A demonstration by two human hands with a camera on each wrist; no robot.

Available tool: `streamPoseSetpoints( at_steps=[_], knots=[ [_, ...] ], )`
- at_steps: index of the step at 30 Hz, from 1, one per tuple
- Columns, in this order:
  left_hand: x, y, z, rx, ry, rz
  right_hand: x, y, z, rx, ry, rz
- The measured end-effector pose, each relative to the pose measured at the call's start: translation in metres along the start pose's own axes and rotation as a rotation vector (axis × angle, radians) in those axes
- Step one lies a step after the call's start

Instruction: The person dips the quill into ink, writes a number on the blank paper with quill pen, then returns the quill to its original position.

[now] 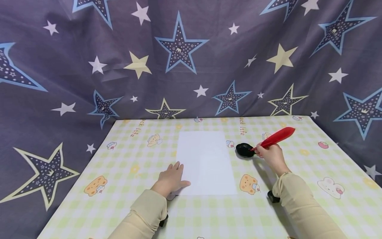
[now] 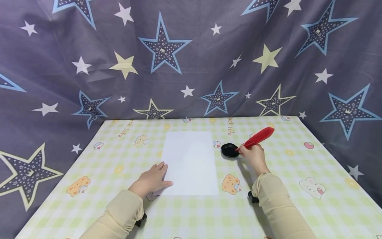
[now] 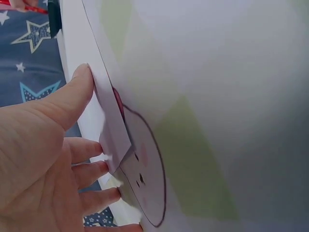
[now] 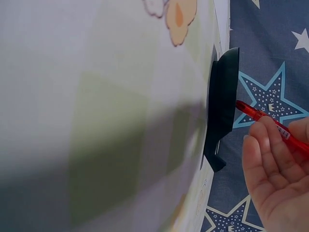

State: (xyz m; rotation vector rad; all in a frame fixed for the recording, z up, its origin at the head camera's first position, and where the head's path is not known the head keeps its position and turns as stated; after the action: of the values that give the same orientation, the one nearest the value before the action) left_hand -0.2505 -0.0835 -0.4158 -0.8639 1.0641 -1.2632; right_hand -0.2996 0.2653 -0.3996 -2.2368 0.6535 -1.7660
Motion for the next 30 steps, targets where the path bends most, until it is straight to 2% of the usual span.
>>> streamPoseSetpoints(
  at_steps=[13,21,30],
  knots=[
    [-0.0085,0.002,0.0007,-0.006,-0.022,-0.03,-0.001,0.002,-0.0017,0.025,-0.01,0.052],
    [-0.0045,0.0097,-0.0078,-0.012,-0.024,-0.001,-0.0017,0.0015,-0.0009,0.041,-0.051,0.113],
    [-0.0076,0.0041,-0.0016,-0.011,-0.025,0.016,-0.0021,0.0025,-0.0012,0.058,-0.038,0.111]
  ],
)
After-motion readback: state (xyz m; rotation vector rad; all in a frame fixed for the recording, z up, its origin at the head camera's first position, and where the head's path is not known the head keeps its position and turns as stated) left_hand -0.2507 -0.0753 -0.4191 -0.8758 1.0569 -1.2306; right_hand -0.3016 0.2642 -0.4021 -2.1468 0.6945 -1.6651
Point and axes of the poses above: each hand's wrist, its own z-axis away from the middle knuckle, its own y-axis out of the palm, x = y × z, the point moved 4 cm from there along -z, towards the middle knuckle, and after that the axes turned 13 degrees about -y, right-handed, at the moved point
